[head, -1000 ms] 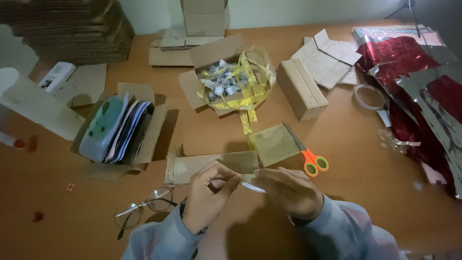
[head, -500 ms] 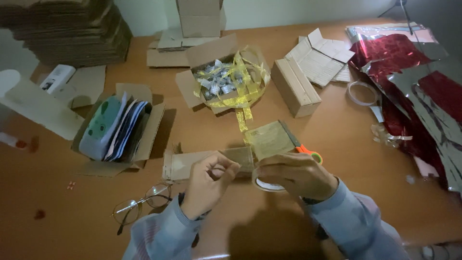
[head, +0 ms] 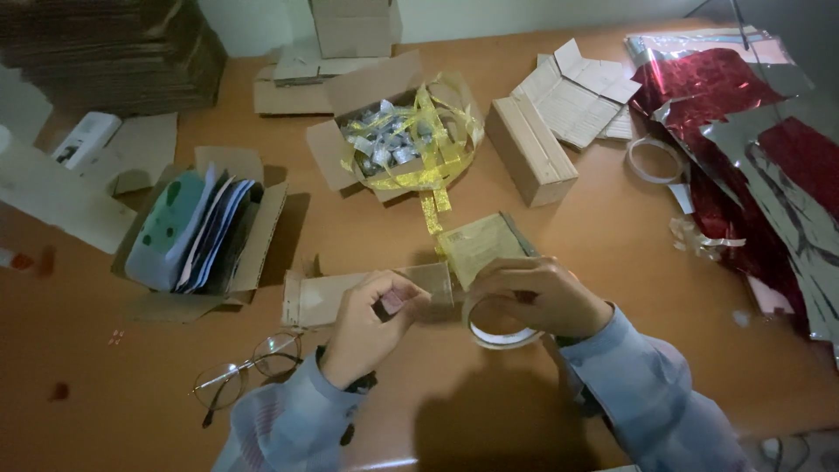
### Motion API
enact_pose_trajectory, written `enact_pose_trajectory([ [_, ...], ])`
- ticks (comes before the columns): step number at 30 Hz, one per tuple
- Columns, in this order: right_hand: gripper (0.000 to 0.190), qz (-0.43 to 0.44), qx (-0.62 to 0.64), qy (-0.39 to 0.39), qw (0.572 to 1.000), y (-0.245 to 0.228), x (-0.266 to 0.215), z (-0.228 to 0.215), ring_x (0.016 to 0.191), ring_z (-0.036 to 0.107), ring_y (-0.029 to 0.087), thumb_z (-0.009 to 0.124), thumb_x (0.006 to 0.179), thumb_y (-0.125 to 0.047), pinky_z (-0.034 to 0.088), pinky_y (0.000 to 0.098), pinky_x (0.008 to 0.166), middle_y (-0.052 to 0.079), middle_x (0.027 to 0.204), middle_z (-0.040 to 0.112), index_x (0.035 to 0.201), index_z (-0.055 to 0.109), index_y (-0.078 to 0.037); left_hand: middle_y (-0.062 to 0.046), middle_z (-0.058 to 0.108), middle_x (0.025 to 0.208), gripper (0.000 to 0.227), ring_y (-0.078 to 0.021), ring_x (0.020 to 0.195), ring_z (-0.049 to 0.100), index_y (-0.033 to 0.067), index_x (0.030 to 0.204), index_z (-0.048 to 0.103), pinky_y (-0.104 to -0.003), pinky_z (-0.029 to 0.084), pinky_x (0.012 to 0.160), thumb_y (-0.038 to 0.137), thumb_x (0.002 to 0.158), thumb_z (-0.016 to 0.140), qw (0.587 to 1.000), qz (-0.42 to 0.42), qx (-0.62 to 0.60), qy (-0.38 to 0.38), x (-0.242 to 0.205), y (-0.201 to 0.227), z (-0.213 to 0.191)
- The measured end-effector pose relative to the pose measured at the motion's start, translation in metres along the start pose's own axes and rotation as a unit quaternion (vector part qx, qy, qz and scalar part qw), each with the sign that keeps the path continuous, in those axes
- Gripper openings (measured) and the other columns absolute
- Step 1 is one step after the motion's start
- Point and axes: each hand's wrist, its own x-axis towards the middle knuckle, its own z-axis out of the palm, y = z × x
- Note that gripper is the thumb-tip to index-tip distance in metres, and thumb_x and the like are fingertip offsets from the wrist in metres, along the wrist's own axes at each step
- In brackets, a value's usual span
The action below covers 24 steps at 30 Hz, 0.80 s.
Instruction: The person tapes a small cardboard box with clear packing tape. They apply tape to the top seam, then flip the box and apply tape to the bottom seam, smoothing each strip with their fingers.
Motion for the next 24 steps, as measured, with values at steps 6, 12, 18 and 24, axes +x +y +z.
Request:
enact_pose_trajectory([
  [6, 0.019, 0.149, 0.055, -0.012, 0.987, 0.014, -0.002, 0.007, 0.081, 0.07, 0.027, 0.072, 0.075, -0.012, 0.053, 0.038, 0.07, 0.009, 0.082, 0.068, 0.094, 0.07, -0.01, -0.008, 0.063, 0.094, 0.028, -0.0291, 0.097, 0.057, 0.0099, 0.096, 0.063, -0.039, 0.044, 0.083, 0.016, 0.072, 0.076, 0.99, 0.094, 0.042, -0.097, 0.005, 0.014, -0.01],
  [12, 0.027, 0.263, 0.097, -0.042, 0.959, 0.026, -0.002, 0.017, 0.089, 0.07, 0.021, 0.065, 0.067, 0.003, 0.052, 0.0334, 0.082, 0.006, 0.086, 0.068, 0.091, 0.067, -0.01, -0.018, 0.053, 0.122, 0.034, -0.045, 0.126, 0.035, 0.0051, 0.1, 0.051, -0.059, 0.026, 0.102, 0.009, 0.074, 0.073, 0.963, 0.11, 0.166, -0.18, 0.011, 0.016, -0.009],
  [18, 0.06, 0.319, 0.148, -0.08, 0.933, 0.023, -0.003, 0.018, 0.101, 0.067, 0.028, 0.06, 0.068, 0.011, 0.048, 0.0396, 0.092, 0.013, 0.101, 0.062, 0.124, 0.051, -0.007, -0.019, 0.052, 0.122, 0.04, -0.0401, 0.121, 0.045, 0.009, 0.105, 0.039, -0.057, 0.031, 0.099, 0.003, 0.077, 0.067, 0.942, 0.109, 0.232, -0.215, 0.011, 0.004, -0.007],
  [24, 0.07, 0.353, 0.052, -0.052, 0.933, 0.027, -0.004, 0.019, 0.102, 0.067, 0.019, 0.07, 0.062, -0.007, 0.047, 0.0331, 0.092, 0.004, 0.112, 0.067, 0.128, 0.054, -0.024, -0.016, 0.05, 0.126, 0.036, -0.0392, 0.118, 0.046, 0.0106, 0.102, 0.041, -0.051, 0.035, 0.093, 0.012, 0.079, 0.068, 0.957, 0.149, 0.207, -0.14, 0.011, 0.01, -0.006],
])
